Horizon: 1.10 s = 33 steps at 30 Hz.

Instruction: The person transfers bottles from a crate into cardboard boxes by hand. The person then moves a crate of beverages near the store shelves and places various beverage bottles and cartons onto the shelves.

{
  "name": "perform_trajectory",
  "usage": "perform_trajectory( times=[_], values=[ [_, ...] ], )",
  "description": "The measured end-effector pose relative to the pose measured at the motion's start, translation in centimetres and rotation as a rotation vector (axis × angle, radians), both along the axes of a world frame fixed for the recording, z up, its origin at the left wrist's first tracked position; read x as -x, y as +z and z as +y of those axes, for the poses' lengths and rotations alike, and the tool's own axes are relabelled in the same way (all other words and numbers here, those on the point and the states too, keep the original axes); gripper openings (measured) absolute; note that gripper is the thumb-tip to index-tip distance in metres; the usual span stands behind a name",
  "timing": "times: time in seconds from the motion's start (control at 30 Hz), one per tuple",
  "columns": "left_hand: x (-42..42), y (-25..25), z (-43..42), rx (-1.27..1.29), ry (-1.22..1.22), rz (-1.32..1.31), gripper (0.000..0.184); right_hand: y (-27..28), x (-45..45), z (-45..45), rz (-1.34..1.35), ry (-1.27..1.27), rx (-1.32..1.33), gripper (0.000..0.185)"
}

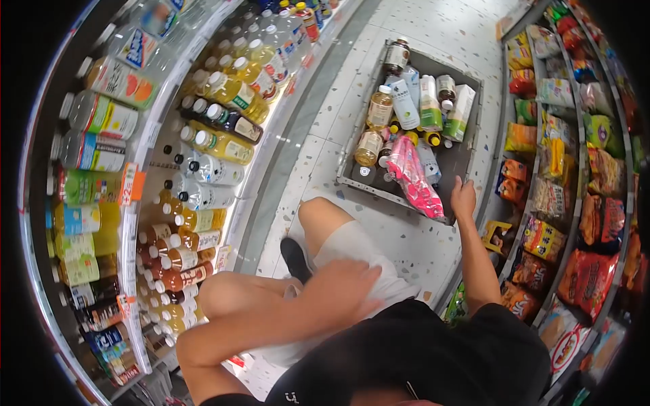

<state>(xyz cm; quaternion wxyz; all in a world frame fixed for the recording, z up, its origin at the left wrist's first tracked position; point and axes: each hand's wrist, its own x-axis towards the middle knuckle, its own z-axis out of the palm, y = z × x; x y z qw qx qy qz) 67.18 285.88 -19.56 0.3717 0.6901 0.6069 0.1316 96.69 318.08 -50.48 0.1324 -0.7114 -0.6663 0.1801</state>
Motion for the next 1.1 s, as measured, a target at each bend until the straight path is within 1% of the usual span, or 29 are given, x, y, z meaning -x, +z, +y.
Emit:
perform_trajectory(
  times=[0.03,0.07,0.1,0.13,0.17,0.2,0.23,0.27,0.3,0.33,0.4,0.43,0.47,0.5,0.53,0.57,0.6,0.67,0.7,0.77,0.87,0.93,0.97,1.0,1.07,1.1],
  values=[
    [-0.8,0.4,0.0,0.011,-0.071,0.045,0.06,0.4,-0.3,0.5,-0.039,0.063,0.005,0.055],
    [-1.2,0.4,-0.4,0.011,-0.141,0.091,0.062,1.3,-0.5,1.1,-0.046,0.05,0.0,0.055],
    [-1.0,-0.8,-0.7,-0.051,-0.139,0.061,0.066,4.6,0.4,1.8,-0.235,0.142,0.078,0.054],
    [-0.9,-3.0,-1.1,-0.057,-0.139,0.049,0.066,7.2,1.1,2.5,-0.431,0.24,0.16,0.053],
    [-0.5,-5.5,-1.6,-0.042,-0.117,0.169,0.062,8.1,2.1,3.2,-0.374,0.271,-0.132,0.052],
    [-0.1,-7.0,-1.7,-0.032,-0.096,0.29,0.058,9.0,3.2,4.4,-0.314,0.297,-0.427,0.051],
    [0.5,-6.7,-1.6,-0.03,-0.091,0.282,0.058,10.8,5.8,5.5,-0.189,0.281,-0.408,0.047],
    [1.5,-5.9,-1.1,0.035,-0.216,0.292,0.054,12.0,9.1,6.7,-0.063,0.267,-0.386,0.044],
    [2.5,-5.3,-0.3,0.093,-0.344,0.308,0.05,11.1,11.7,8.7,0.094,0.31,-0.346,0.043],
    [3.0,-5.0,0.4,0.088,-0.342,0.31,0.05,9.6,14.3,10.8,0.251,0.349,-0.305,0.042],
    [3.3,-4.7,1.9,0.245,-0.356,0.121,0.045,5.4,20.3,16.0,0.291,0.349,-0.211,0.051],
    [3.3,-4.6,2.4,0.237,-0.353,0.129,0.045,2.6,23.0,18.8,0.249,0.335,-0.265,0.056],
    [3.3,-4.5,2.8,0.125,-0.289,0.128,0.046,1.0,25.7,21.3,0.209,0.322,-0.318,0.062],
    [3.2,-4.5,3.1,0.014,-0.222,0.126,0.047,1.5,27.9,23.4,0.208,0.313,-0.11,0.067],
    [3.1,-4.3,3.1,0.015,-0.208,0.126,0.047,1.9,29.8,24.6,0.2,0.308,0.105,0.073],
    [3.1,-4.0,3.1,0.028,-0.199,0.104,0.047,2.2,31.8,25.5,0.086,0.287,0.229,0.077],
    [3.2,-3.9,3.2,0.038,-0.189,0.084,0.048,3.1,32.7,24.7,0.088,0.304,0.225,0.077],
    [2.9,-4.0,3.2,0.079,-0.19,0.06,0.047,4.6,34.2,22.4,-0.195,0.261,0.129,0.079],
    [3.1,-4.0,3.3,0.119,-0.211,0.032,0.047,3.7,34.7,22.9,-0.185,0.241,0.086,0.074],
    [3.2,-3.6,2.8,0.111,-0.201,0.043,0.047,3.6,34.5,24.0,-0.209,0.299,0.14,0.075],
    [3.2,-2.9,2.1,0.107,-0.214,0.035,0.046,6.0,33.0,22.9,-0.28,0.336,0.17,0.072],
    [3.8,-2.5,1.7,0.104,-0.228,0.035,0.046,7.9,30.8,21.5,-0.135,0.421,0.138,0.065],
    [4.1,-2.3,1.4,0.085,-0.212,0.047,0.047,6.6,29.5,21.4,-0.235,0.462,-0.179,0.051],
    [4.4,-2.2,1.3,0.064,-0.195,0.06,0.047,6.6,28.0,21.4,-0.242,0.455,-0.184,0.051],
    [4.6,-2.1,1.1,0.051,-0.201,0.061,0.047,6.6,24.3,20.6,-0.198,0.654,-0.361,0.043],
    [4.7,-2.0,1.0,0.044,-0.202,0.07,0.048,5.7,22.4,20.9,-0.216,0.653,-0.376,0.039]
  ],
)
